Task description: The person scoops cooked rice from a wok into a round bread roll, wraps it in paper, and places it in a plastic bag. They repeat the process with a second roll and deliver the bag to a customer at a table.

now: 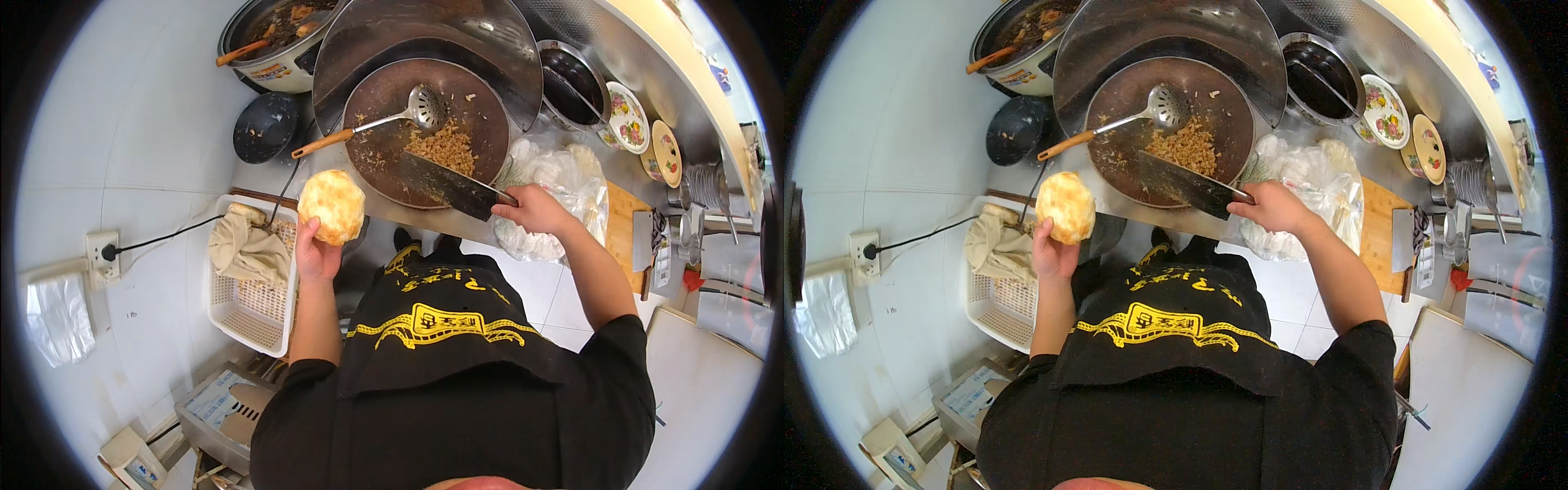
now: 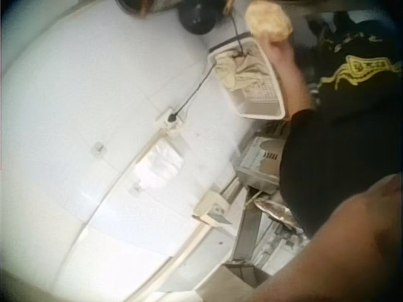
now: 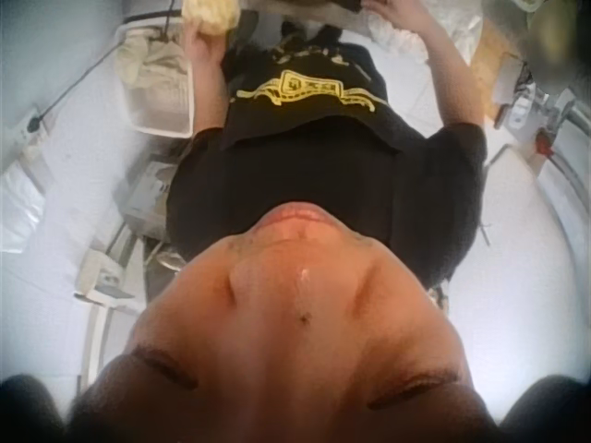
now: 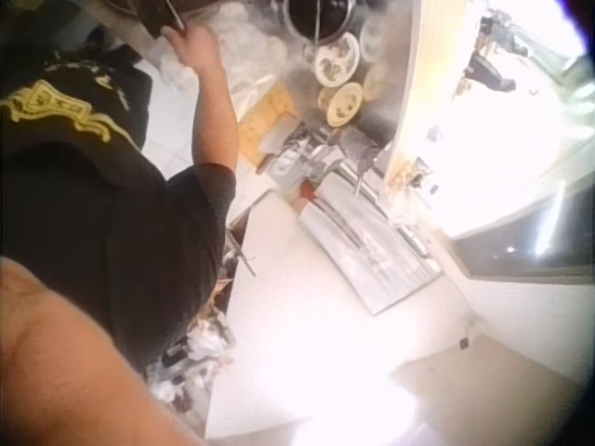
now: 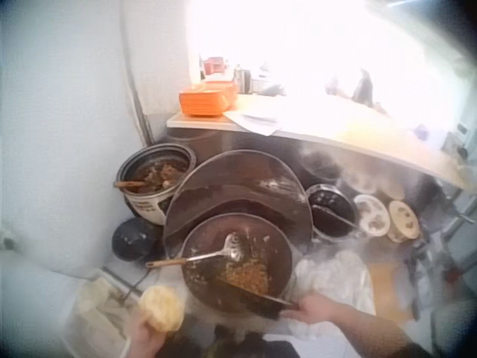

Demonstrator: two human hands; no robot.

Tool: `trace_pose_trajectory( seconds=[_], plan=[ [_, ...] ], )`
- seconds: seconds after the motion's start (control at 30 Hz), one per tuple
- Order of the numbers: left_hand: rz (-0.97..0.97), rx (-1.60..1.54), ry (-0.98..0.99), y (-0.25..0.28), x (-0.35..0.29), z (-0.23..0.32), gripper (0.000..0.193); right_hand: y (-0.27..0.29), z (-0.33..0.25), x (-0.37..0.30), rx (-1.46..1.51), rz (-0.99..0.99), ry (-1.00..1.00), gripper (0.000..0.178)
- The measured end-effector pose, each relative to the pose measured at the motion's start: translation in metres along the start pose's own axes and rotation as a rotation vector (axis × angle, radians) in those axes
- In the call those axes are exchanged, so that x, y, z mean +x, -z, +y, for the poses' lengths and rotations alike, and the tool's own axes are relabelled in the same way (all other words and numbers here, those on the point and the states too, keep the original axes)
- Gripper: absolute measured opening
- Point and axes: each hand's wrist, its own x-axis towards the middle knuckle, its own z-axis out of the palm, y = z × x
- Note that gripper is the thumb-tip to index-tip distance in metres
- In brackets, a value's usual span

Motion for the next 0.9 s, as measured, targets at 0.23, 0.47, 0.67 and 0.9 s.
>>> trace_pose_trajectory(
  seconds=[0.23, 0.47, 0.67, 0.9],
  plan=[
    [0.048, 0.007, 0.106, -0.027, 0.022, -0.026, 0.055, 0.037, 0.021, 0.035, -0.289, 0.210, 0.059, 0.043],
    [0.215, 0.687, 0.317, -0.061, 0.062, -0.068, 0.057, 0.034, 0.041, 0.023, 0.052, 0.050, 0.029, 0.038],
    [0.225, 1.014, 0.547, -0.079, 0.069, -0.064, 0.061, -0.014, 0.055, 0.009, 0.714, 0.159, -0.095, 0.038],
    [-0.121, 1.423, -0.111, -0.084, 0.097, -0.061, 0.043, -0.080, 0.041, 0.026, 1.335, 0.286, -0.219, 0.041]
  ],
)
